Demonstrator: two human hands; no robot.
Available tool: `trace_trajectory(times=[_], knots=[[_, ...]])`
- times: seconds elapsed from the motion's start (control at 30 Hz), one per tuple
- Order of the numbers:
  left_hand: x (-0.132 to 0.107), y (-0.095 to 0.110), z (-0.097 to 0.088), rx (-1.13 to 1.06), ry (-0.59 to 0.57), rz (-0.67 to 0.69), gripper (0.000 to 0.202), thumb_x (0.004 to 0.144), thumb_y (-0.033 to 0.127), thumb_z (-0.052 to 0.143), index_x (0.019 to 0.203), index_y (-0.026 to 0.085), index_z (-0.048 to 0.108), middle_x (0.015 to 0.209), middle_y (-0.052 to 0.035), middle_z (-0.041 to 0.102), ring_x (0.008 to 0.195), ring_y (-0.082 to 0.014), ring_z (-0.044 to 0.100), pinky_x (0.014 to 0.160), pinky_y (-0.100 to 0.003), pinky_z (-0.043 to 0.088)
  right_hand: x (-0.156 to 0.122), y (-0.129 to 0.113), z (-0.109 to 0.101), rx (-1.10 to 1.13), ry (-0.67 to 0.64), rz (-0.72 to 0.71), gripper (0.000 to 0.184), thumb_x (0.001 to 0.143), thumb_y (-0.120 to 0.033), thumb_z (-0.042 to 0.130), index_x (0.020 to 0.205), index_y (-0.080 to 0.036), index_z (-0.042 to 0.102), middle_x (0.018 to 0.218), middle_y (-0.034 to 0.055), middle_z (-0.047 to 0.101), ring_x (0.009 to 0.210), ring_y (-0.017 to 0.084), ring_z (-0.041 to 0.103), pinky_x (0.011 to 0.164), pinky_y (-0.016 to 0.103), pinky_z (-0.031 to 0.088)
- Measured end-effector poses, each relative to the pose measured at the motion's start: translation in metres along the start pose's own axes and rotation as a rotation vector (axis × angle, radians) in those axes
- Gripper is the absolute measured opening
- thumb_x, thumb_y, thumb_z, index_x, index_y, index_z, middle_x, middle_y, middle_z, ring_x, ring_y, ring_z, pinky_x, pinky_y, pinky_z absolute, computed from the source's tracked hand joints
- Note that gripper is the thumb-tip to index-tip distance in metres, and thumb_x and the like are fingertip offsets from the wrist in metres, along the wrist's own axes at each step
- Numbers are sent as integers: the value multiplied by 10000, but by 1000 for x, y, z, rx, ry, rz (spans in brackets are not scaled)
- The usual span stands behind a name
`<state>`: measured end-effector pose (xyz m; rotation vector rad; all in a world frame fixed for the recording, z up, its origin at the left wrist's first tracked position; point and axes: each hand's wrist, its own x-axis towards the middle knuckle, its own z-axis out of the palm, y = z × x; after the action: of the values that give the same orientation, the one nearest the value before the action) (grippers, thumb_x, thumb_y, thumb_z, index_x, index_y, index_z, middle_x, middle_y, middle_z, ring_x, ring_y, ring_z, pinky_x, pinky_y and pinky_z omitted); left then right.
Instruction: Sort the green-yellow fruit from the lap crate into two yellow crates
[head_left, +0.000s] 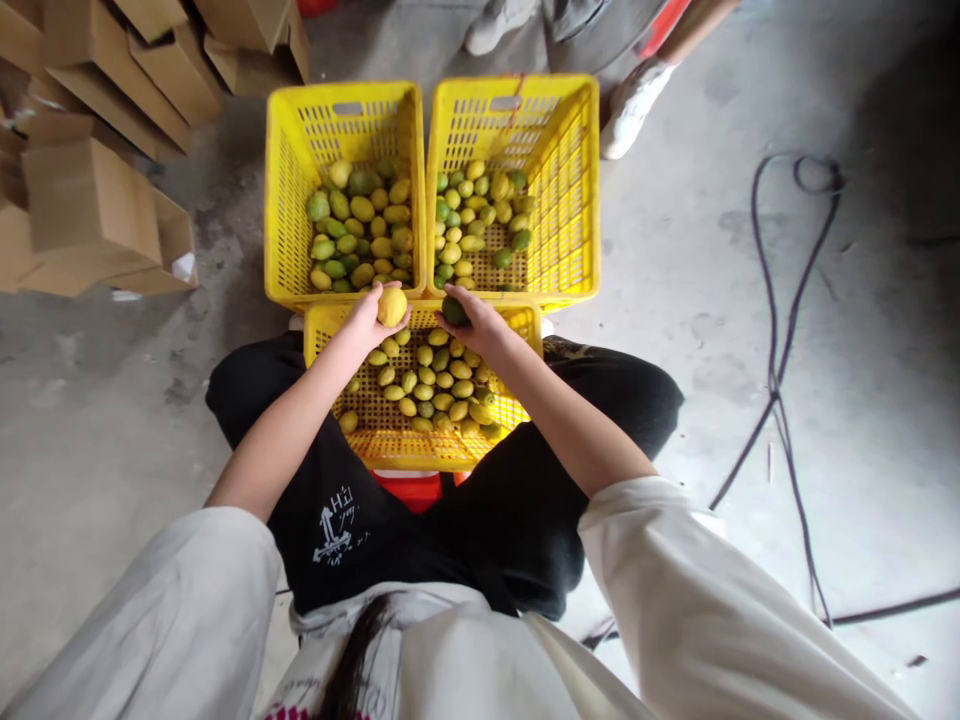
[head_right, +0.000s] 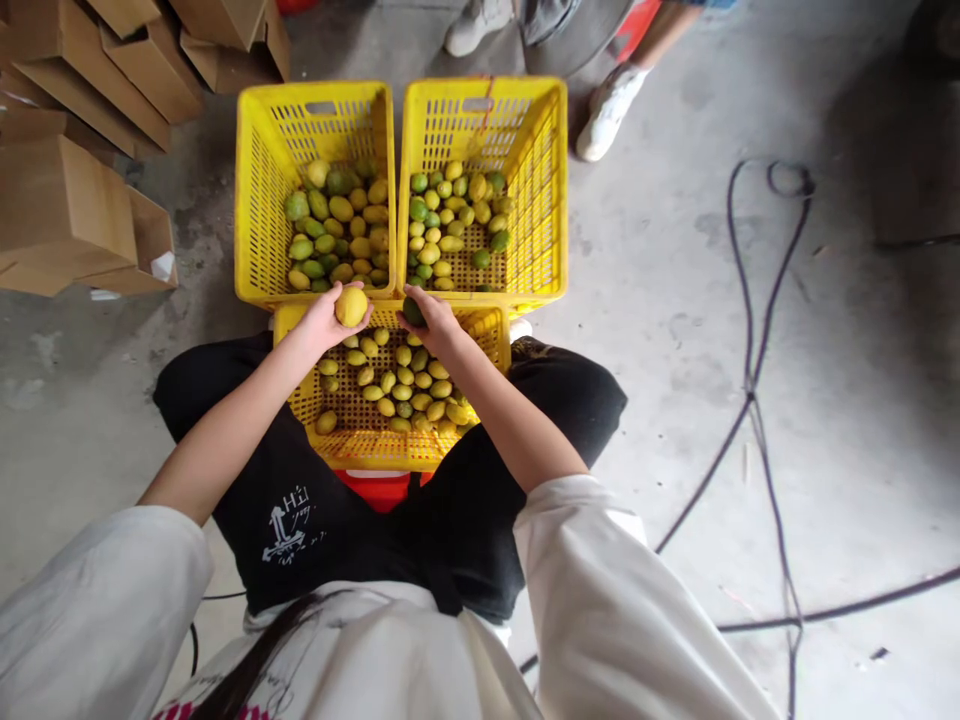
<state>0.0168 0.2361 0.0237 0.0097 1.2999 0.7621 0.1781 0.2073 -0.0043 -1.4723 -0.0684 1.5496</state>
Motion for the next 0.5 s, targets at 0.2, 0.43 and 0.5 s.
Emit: trace_trajectory(times=[0.2, 0.43, 0.5], knots=[[3, 1, 6, -8, 55, 17, 264, 953, 443, 718, 857, 214, 628, 736, -29, 612, 670, -140, 622, 519, -174, 441, -8, -12, 2, -35, 113, 152, 218, 1013, -362, 565, 857, -213, 532, 678, -14, 579, 586, 112, 566, 455, 164, 445], [4, 3, 5, -28, 146, 111, 208, 894, 212, 771, 815, 229, 579, 782, 7, 593, 726, -127, 586, 678, -222, 556, -13, -13, 6, 57, 145, 162, 111, 1012, -278, 515, 907, -241, 514, 811, -18, 582, 726, 126, 597, 613, 222, 589], [6, 4, 3, -34, 169, 82, 183, 931, 283, 736, 834, 233, 589, 803, -8, 597, 734, -144, 585, 656, -241, 551, -14, -11, 5, 28, 74, 119, 116, 927, -283, 655, 897, -238, 552, 812, -18, 575, 759, 137, 597, 625, 234, 607]])
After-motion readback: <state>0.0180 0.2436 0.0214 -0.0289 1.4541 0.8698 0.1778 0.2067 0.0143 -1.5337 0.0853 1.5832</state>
